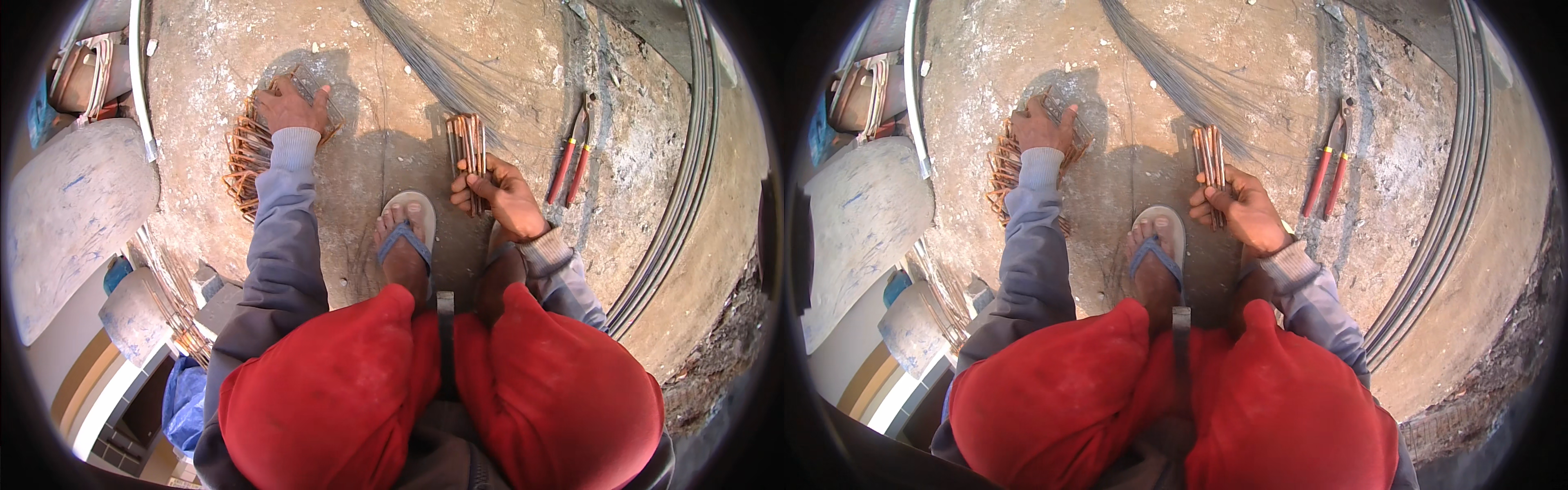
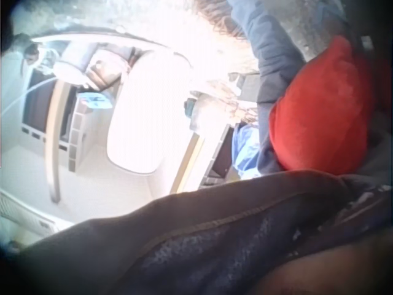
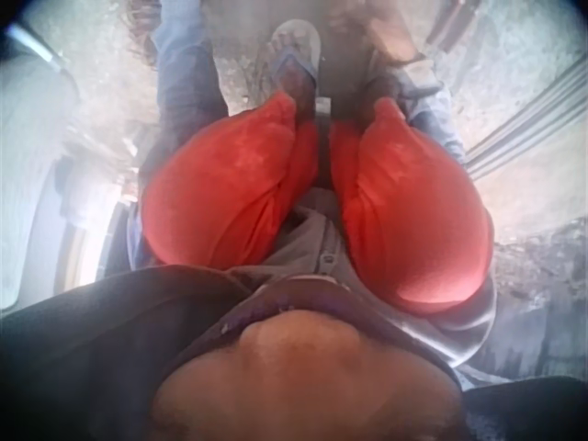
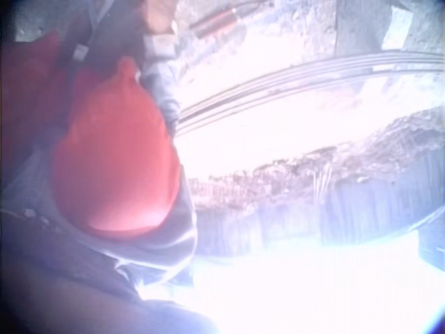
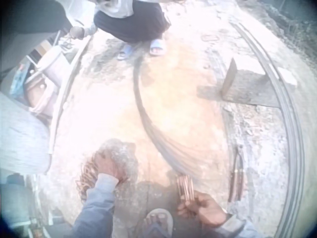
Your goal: The person sits on the ground and repeatedly picks up individual rectangular wire ties from a pile, then places them into a growing stack held in the other hand. The person continues this process, separating and organizing the ties into a neat bundle.
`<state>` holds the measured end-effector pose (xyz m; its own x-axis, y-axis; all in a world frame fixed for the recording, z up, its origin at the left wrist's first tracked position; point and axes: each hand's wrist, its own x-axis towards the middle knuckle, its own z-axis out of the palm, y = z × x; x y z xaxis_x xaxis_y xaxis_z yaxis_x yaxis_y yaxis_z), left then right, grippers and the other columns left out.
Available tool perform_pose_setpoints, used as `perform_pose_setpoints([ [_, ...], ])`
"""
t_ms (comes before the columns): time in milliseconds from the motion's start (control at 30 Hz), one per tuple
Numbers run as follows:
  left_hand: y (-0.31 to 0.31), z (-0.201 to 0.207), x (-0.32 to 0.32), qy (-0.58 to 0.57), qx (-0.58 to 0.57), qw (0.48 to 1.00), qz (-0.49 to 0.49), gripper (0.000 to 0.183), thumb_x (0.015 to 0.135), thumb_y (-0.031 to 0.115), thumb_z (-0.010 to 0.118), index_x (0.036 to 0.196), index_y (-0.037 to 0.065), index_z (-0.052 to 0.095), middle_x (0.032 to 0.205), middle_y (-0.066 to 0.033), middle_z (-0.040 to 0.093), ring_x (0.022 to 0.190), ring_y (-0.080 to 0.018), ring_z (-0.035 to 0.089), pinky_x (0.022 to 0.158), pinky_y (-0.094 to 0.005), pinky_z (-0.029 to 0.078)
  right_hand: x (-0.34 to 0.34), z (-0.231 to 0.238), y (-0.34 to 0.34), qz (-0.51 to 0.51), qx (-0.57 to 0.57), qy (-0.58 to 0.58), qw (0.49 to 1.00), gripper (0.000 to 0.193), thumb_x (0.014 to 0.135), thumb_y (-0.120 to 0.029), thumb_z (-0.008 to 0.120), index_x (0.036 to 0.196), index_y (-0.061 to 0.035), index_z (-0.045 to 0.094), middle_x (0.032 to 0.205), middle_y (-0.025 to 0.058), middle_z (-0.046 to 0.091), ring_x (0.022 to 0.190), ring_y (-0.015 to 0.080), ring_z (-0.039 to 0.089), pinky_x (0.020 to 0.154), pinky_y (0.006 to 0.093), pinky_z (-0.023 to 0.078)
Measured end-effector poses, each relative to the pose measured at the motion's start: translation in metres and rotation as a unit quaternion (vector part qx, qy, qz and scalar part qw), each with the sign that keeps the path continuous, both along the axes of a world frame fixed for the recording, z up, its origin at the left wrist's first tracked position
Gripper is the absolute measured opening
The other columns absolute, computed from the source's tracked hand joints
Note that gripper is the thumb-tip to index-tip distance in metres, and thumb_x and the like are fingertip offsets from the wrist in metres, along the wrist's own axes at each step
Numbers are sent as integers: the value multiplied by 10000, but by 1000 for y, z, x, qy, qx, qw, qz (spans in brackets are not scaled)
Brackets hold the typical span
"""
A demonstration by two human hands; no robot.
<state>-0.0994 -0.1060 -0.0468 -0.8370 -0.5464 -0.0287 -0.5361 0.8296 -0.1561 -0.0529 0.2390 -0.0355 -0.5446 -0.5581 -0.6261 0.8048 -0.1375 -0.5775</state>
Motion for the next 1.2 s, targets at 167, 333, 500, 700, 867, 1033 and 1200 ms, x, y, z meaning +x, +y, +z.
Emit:
perform_pose_setpoints([
  [167,29,-6,-29,-103,44,988,104,954,791,715,550,1487,137,250,1455,-354,202,1344,-480,300,1073,-572,287,2,-6,9,-11,-1,-2,1000,194,992,-71,501,1175,-12,523,950,103,660,812,173,676,702,278,552],
  [333,-6,-15,-31,-59,103,986,116,779,791,501,618,1423,143,333,1403,-285,380,1319,-408,402,1028,-605,309,2,-4,10,-17,8,8,1000,190,992,-75,506,1169,-9,522,954,92,663,807,156,673,698,267,552],
  [500,-48,8,-12,2,174,979,110,609,790,326,644,1319,111,434,1164,-207,615,1092,-386,595,969,-541,413,1,-3,14,-20,37,15,999,181,994,-76,505,1161,-9,525,943,86,666,793,146,668,690,262,552],
  [700,-98,18,69,247,583,767,105,474,825,-59,552,1278,32,447,1021,-132,639,820,-215,649,743,-326,542,-2,0,13,-22,43,12,999,182,992,-76,504,1160,-11,534,929,86,672,773,148,668,688,262,554],
  [867,-107,3,90,170,500,846,71,521,831,-60,542,1337,-10,427,1132,-142,637,988,-224,640,888,-336,511,-3,0,10,-27,38,1,999,200,977,-42,508,1170,2,533,924,91,670,770,151,665,672,268,546],
  [1033,-99,-19,75,120,296,938,134,719,830,329,675,1362,-72,403,1245,-296,566,1173,-412,555,1012,-421,426,-4,3,8,-32,37,-3,999,199,973,-31,504,1166,9,531,908,93,668,743,141,651,643,257,527],
  [1200,-42,6,59,66,74,992,79,798,765,363,774,1357,-28,409,1281,-346,482,1197,-453,493,987,-468,430,-3,4,8,-52,45,-14,998,200,972,-19,495,1167,17,515,890,102,665,687,139,626,606,250,498],
])
